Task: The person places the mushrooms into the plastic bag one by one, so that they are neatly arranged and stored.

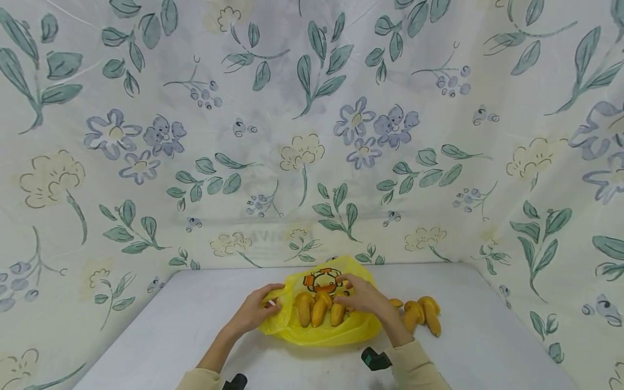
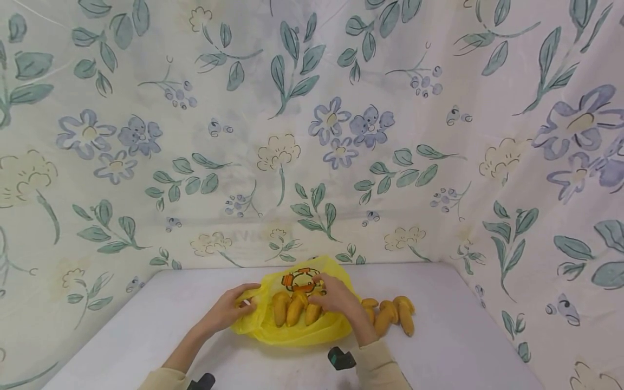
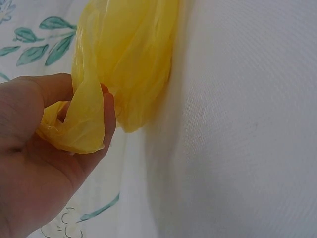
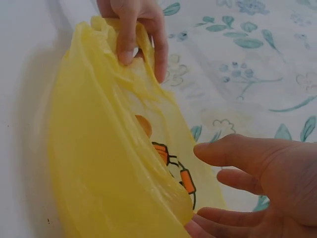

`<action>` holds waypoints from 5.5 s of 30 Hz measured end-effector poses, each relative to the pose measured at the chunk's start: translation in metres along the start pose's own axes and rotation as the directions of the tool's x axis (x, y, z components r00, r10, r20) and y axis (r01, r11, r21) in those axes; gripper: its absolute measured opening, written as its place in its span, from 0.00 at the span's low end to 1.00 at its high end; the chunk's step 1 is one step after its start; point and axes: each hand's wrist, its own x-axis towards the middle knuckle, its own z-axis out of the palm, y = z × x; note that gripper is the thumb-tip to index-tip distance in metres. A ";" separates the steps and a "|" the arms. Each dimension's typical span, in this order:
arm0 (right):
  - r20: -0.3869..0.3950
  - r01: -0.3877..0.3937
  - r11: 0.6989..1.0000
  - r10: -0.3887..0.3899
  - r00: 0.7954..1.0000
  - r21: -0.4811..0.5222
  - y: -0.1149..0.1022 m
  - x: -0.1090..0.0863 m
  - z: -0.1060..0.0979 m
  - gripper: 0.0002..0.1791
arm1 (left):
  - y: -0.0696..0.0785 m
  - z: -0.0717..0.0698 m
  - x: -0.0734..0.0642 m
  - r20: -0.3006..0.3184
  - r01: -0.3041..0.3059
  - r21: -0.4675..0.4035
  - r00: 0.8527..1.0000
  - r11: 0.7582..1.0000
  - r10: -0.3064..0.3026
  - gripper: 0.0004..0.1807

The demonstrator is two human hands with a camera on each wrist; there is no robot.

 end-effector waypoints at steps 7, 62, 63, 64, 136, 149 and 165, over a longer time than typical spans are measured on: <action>0.007 0.026 1.000 -0.026 1.000 0.015 -0.006 -0.003 -0.006 0.29 | 0.001 0.000 0.000 0.001 -0.007 -0.009 1.000 1.000 0.007 0.25; -0.083 -0.070 0.979 0.055 0.995 -0.191 0.015 -0.049 -0.060 0.29 | 0.003 -0.002 -0.003 -0.004 -0.003 -0.007 1.000 1.000 0.003 0.25; -0.083 -0.076 0.978 0.061 0.995 -0.197 0.016 -0.050 -0.061 0.29 | 0.003 -0.002 -0.003 -0.006 -0.002 -0.005 1.000 1.000 0.002 0.25; -0.083 -0.082 0.976 0.067 0.994 -0.200 0.017 -0.051 -0.062 0.29 | 0.004 -0.002 -0.003 -0.007 -0.001 -0.004 1.000 1.000 0.001 0.25; -0.022 -0.128 0.962 0.126 0.992 -0.240 0.056 -0.079 -0.126 0.36 | 0.006 -0.004 -0.003 0.004 0.003 -0.005 1.000 1.000 -0.003 0.25; 0.004 -0.162 0.957 0.168 0.986 -0.239 0.062 -0.084 -0.132 0.36 | 0.005 -0.003 -0.004 -0.003 -0.014 0.005 1.000 1.000 0.014 0.25; 0.009 -0.193 0.951 0.201 0.979 -0.243 0.071 -0.087 -0.137 0.38 | 0.004 -0.001 -0.003 -0.011 -0.003 0.008 1.000 1.000 0.003 0.25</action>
